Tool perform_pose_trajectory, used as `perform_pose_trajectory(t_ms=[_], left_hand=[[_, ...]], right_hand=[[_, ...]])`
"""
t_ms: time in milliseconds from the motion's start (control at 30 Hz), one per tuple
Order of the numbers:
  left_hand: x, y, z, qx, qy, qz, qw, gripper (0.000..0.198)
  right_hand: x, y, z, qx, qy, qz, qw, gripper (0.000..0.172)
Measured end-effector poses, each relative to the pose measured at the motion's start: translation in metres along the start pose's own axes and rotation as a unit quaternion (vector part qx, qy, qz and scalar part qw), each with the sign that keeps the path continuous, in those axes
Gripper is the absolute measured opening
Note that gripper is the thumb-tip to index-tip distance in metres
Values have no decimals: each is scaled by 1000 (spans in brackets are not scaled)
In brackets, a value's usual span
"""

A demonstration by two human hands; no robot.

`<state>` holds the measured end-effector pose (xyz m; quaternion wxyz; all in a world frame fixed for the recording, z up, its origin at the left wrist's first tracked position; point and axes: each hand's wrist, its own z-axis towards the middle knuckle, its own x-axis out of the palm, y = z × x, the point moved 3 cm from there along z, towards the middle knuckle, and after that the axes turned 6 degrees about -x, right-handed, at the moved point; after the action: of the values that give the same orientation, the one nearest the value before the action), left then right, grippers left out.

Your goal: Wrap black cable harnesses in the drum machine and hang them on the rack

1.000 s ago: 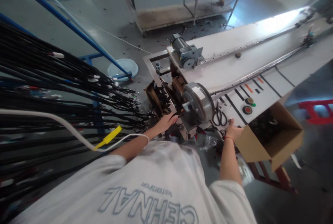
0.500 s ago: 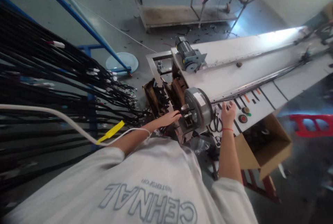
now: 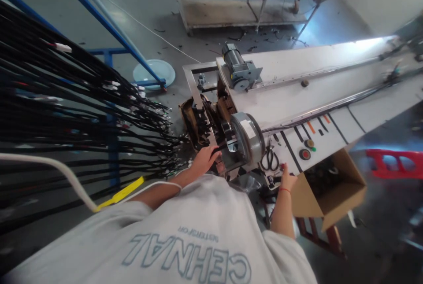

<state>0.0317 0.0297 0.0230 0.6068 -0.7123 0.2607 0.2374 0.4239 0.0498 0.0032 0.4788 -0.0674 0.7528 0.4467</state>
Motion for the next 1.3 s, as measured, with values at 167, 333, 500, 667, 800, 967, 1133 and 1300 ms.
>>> perform_pose_trajectory(t_ms=[167,333,500,667,800,967,1133,1300], left_hand=[[-8,-8,6,-15,52,-21,998,34],[-17,-9,13,-16,59,-16,998,28],[-13,-6,17,-81,88,-130,984,30],[0,2,26,-338,241,-425,805,34],[-5,9,37,-409,299,-461,729,36],[-5,1,62,-365,348,-418,756,37],[-4,-21,88,-238,343,-247,875,36],[-10,-52,90,41,300,53,952,34]], right_hand=[[6,-16,6,59,-27,31,997,76],[8,-26,10,19,-8,29,999,84],[-7,-14,16,-8,-35,-15,999,104],[-20,77,32,-159,-31,14,987,89],[23,200,20,-261,260,121,922,66],[89,319,-20,-236,419,-32,876,69],[80,286,-39,-289,395,49,871,70],[36,145,-57,-282,168,81,941,46]])
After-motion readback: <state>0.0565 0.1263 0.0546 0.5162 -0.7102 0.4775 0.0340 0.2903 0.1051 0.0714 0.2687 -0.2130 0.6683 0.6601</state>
